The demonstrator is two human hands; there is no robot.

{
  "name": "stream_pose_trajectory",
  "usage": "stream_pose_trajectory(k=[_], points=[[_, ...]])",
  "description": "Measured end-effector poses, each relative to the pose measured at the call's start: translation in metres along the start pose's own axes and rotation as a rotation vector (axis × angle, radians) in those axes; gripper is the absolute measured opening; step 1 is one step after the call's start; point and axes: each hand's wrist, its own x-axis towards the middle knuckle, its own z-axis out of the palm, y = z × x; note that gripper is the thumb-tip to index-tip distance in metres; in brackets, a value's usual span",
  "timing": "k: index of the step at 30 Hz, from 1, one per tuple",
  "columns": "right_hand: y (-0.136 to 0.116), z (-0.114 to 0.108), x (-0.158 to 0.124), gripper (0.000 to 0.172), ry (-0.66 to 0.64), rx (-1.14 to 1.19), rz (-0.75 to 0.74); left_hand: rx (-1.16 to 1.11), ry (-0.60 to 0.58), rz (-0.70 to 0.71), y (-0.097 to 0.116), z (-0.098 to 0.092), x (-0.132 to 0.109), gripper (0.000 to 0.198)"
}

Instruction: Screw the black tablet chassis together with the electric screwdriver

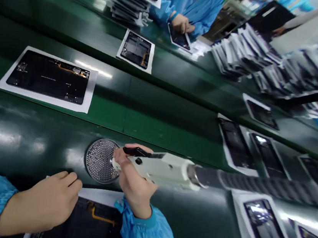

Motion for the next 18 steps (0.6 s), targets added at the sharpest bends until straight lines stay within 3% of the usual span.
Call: stream_pose_trajectory(k=[9,18], points=[[0.0009,-0.0055,-0.0020,0.020,0.001,-0.007,0.028,-0.120,-0.053,0.007,-0.0014,-0.0050,0.0002,0.016],[0.0064,-0.0068,-0.0008,0.017,0.011,0.011,0.009,-0.095,-0.067,-0.004,-0.0026,-0.0038,0.0031,0.014]])
